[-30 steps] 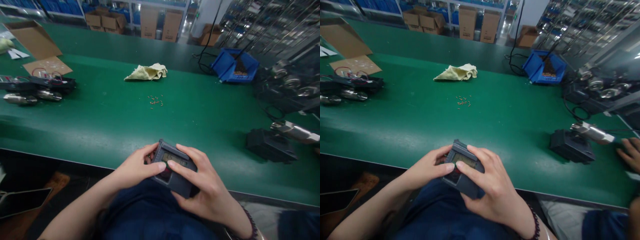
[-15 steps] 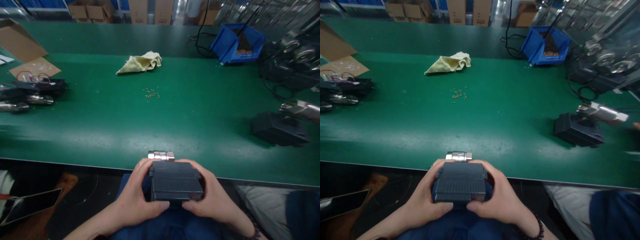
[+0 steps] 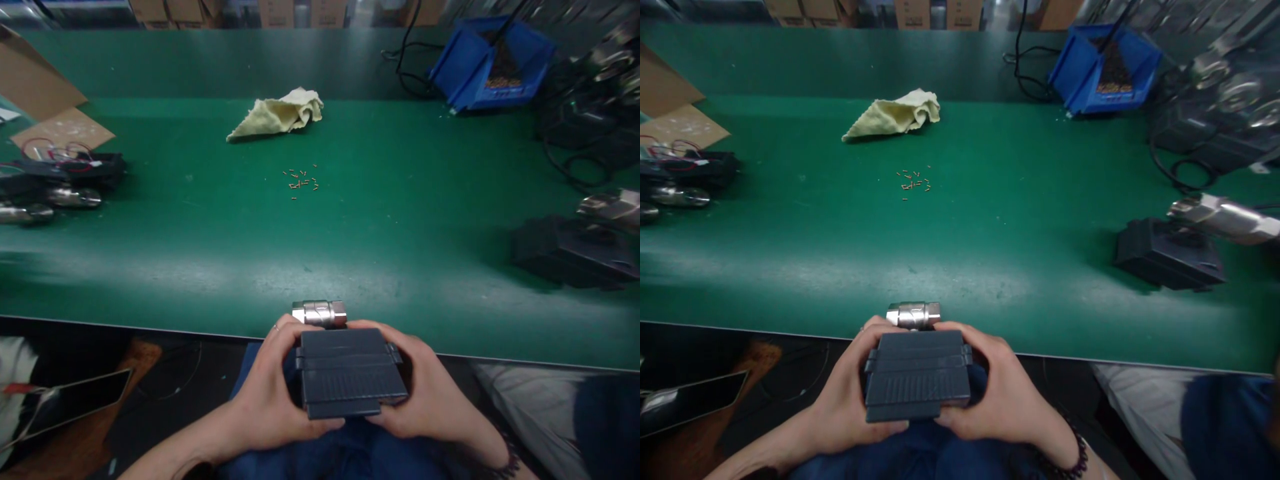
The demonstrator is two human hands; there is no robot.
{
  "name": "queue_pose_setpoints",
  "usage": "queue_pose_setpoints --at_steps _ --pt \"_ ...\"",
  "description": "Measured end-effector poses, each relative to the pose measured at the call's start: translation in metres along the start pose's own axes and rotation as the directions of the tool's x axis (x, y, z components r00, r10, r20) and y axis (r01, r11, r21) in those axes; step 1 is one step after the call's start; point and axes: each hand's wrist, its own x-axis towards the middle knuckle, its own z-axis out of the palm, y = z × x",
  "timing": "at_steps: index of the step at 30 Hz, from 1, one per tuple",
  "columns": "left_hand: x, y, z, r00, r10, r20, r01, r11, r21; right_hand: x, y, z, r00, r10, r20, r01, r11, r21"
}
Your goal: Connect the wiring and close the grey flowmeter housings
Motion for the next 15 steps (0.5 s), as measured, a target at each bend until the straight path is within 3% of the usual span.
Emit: queue_pose_setpoints --at_steps 11,13,15 --pt "0.002 0.003 -0.003 0.998 0.052 -0.023 -0.050 0.995 0.085 0.005 -0.008 -0.002 0.999 0.023 0.022 -0.023 0.999 -0.027" --pt "0.010 0.000 -0.009 0.993 0.122 -0.009 -0.119 0.978 0.174 0.010 -0.008 -0.007 0.999 -0.043 0.018 0.045 0.994 -0.104" --pt "0.022 -0.010 -0.013 0.962 0.274 0.001 -0.259 0.905 0.337 0.020 -0.003 -0.014 0.972 -0.234 0.001 0.226 0.939 -0.260"
